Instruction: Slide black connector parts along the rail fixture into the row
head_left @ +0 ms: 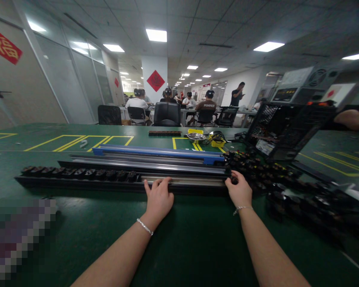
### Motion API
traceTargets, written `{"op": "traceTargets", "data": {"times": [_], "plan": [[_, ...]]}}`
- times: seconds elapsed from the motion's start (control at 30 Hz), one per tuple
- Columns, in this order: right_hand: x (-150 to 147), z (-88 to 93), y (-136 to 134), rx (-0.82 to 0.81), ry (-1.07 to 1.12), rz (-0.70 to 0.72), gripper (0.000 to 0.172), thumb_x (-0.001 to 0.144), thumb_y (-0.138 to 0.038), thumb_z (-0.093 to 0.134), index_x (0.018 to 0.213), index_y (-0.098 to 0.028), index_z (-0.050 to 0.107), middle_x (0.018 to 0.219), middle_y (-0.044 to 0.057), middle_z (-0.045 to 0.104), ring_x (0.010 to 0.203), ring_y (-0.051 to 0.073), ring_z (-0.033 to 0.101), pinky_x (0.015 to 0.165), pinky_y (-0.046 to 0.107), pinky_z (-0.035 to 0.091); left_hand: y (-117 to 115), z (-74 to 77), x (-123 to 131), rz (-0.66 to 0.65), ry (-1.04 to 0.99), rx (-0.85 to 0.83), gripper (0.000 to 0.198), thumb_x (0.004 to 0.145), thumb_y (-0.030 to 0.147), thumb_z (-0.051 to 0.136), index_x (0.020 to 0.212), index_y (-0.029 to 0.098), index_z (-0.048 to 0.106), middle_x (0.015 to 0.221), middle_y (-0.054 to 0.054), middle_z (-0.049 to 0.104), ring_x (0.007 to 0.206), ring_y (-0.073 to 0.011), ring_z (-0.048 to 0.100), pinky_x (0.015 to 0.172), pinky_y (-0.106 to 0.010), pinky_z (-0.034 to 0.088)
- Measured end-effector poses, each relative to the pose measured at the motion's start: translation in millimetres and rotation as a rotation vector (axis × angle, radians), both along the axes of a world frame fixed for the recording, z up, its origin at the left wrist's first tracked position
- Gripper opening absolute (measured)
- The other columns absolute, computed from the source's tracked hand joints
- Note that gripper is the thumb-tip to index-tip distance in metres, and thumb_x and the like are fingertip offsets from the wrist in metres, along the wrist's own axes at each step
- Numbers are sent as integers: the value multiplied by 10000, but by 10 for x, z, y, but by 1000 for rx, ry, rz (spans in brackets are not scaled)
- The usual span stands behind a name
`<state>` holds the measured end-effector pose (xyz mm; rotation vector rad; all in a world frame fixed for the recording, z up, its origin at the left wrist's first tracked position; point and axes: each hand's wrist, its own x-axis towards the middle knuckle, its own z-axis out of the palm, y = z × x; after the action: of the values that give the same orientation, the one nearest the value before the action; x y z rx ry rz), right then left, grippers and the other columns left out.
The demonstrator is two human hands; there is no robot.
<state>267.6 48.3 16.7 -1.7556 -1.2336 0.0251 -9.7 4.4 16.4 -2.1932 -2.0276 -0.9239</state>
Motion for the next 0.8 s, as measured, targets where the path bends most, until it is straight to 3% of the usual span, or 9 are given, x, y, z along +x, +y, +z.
{"op": "traceTargets", "data": {"times": [0.8], "plan": [[125, -28, 15, -4, 12, -56, 406, 689, -355, 510, 1047, -201, 626, 998, 62, 676, 909, 227, 608, 829, 350, 448, -1, 15, -5, -1, -2, -17, 482, 707, 161, 469, 1175, 265, 519, 1081, -46, 641, 1147, -231, 470, 1085, -605, 4]]}}
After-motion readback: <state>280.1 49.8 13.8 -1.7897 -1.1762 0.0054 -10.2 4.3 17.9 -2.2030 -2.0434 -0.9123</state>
